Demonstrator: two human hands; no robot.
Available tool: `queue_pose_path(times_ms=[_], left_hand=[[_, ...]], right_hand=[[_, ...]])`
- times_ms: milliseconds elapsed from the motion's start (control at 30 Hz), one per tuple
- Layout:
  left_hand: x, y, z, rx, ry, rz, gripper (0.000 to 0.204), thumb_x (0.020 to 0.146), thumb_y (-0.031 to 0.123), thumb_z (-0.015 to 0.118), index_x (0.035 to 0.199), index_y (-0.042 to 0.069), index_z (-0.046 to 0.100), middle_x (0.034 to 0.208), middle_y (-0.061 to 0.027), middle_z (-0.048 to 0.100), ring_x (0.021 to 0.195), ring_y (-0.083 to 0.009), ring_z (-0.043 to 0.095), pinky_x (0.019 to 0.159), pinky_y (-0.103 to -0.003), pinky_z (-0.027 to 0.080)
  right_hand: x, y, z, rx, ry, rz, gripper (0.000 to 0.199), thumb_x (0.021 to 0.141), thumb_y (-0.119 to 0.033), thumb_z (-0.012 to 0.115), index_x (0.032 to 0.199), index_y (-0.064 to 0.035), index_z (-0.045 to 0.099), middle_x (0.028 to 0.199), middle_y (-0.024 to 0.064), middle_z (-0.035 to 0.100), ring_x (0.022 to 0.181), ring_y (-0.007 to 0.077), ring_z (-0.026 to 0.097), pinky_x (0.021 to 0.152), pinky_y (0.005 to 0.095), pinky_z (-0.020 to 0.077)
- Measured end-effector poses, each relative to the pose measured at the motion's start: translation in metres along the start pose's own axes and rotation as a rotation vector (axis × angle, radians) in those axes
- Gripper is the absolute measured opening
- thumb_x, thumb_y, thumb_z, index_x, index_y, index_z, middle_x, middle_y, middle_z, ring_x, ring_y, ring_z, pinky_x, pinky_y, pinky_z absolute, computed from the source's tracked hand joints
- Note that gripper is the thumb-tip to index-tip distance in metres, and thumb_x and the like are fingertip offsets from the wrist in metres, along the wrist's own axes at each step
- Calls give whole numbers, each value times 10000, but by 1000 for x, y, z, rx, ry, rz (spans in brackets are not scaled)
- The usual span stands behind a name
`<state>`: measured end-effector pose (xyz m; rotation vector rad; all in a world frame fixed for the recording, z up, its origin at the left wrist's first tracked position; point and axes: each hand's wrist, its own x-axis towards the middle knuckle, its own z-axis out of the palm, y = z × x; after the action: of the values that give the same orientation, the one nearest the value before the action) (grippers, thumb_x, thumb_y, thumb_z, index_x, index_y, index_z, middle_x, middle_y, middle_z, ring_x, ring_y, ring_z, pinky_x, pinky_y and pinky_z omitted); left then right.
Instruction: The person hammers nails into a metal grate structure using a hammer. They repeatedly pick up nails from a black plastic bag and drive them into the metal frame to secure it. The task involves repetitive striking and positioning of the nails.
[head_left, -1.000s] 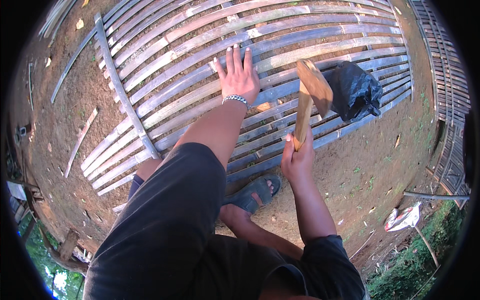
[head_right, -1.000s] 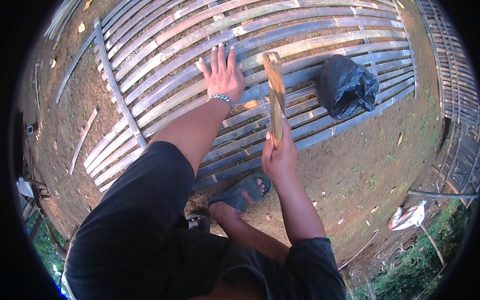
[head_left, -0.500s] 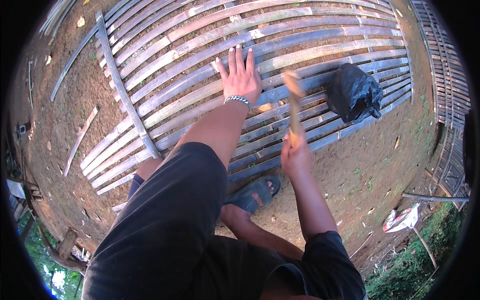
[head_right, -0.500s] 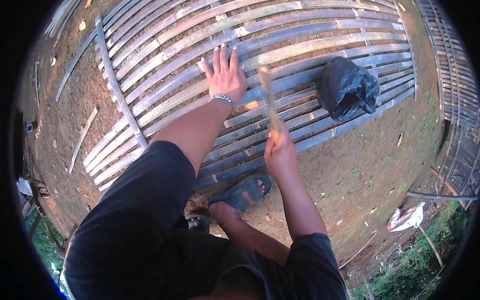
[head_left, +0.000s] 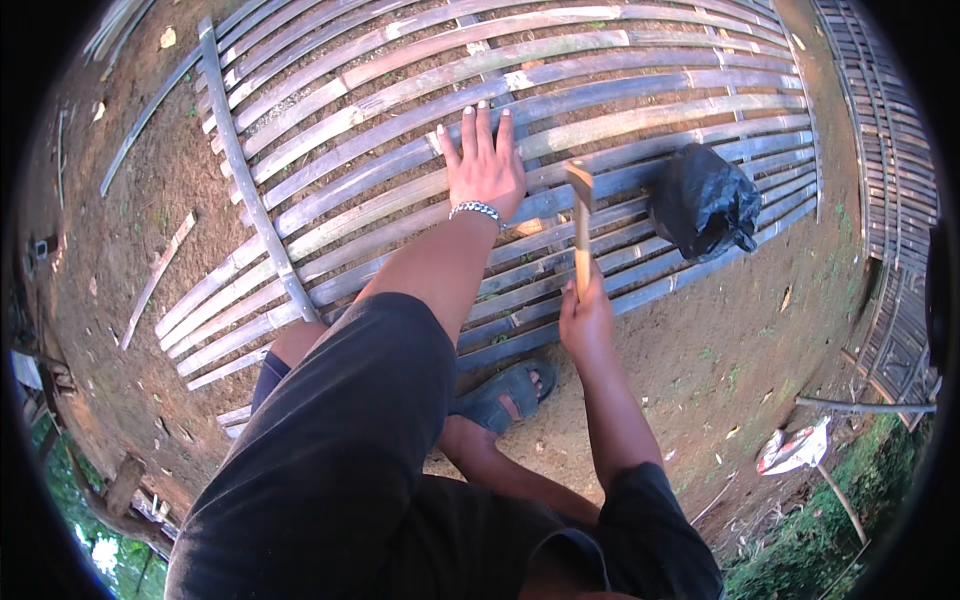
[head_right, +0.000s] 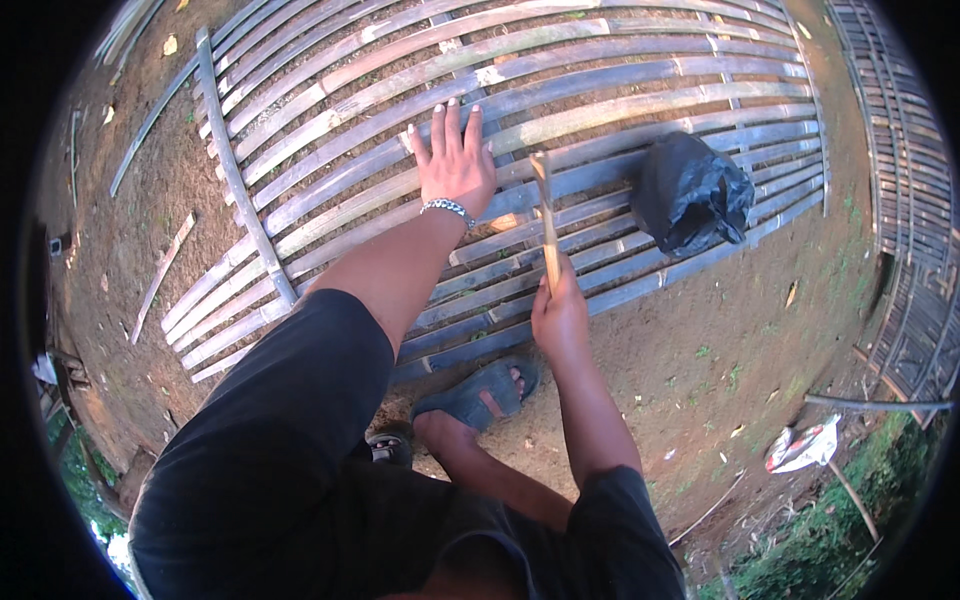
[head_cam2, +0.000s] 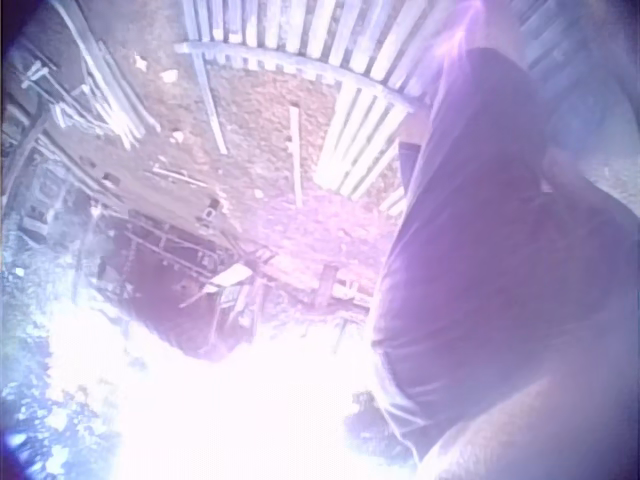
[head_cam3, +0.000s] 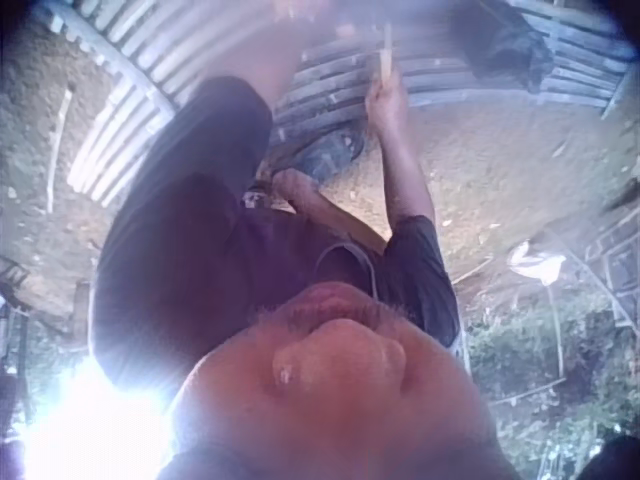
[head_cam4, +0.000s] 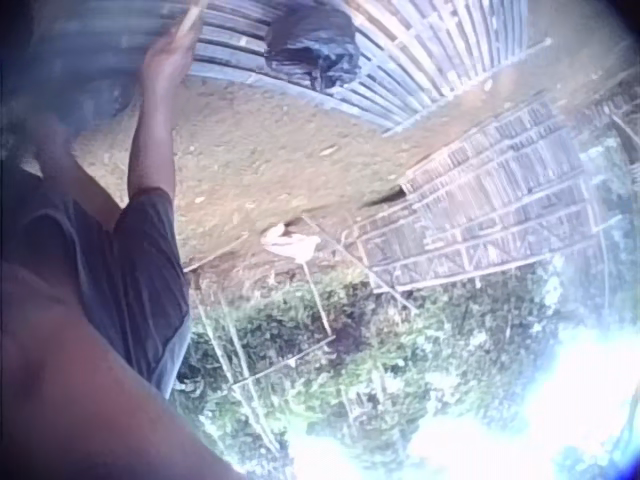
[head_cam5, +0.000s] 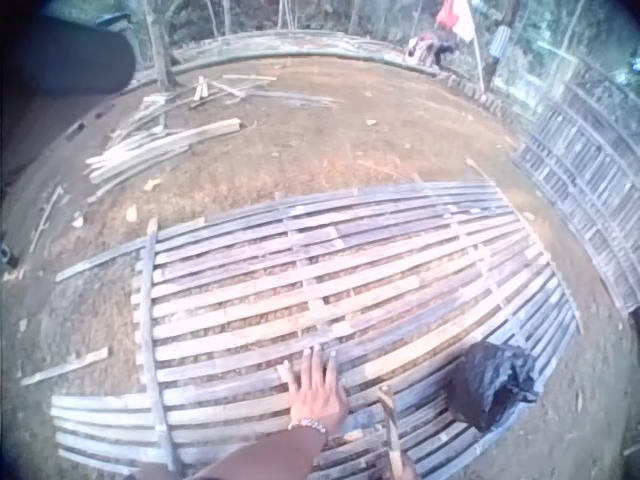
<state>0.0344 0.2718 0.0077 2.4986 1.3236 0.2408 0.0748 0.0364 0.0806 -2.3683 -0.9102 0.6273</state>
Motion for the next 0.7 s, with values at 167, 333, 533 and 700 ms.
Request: queue_pose_path(times_ms=[167,333,533,700], left_hand=[[-4,-3,1,11,9,4,621,996,317,538,1569,144,373,1624,-160,312,1535,-342,240,1237,-641,122],[-5,2,1,-3,-20,7,621,1005,318,528,1574,143,354,1629,-161,302,1537,-340,237,1240,-641,106],[-4,-3,2,-1,-13,0,620,1004,316,530,1572,139,354,1629,-162,301,1534,-342,241,1236,-648,109],[-3,-2,1,-3,-18,2,617,1002,312,533,1569,140,361,1630,-162,300,1537,-341,231,1237,-646,111]], right_hand=[[-7,-15,-4,57,58,-20,373,1006,-141,560,1359,-24,534,1088,306,664,995,513,650,839,537,538],[-2,10,10,-49,-49,82,352,1010,-167,563,1335,-34,545,1095,288,677,988,518,647,835,539,538],[-11,11,12,207,158,-184,363,998,-161,598,1323,-8,544,987,294,688,917,510,668,796,514,557],[9,12,14,-107,-78,127,287,987,-143,592,1238,-10,554,984,302,685,903,520,658,758,552,538]])
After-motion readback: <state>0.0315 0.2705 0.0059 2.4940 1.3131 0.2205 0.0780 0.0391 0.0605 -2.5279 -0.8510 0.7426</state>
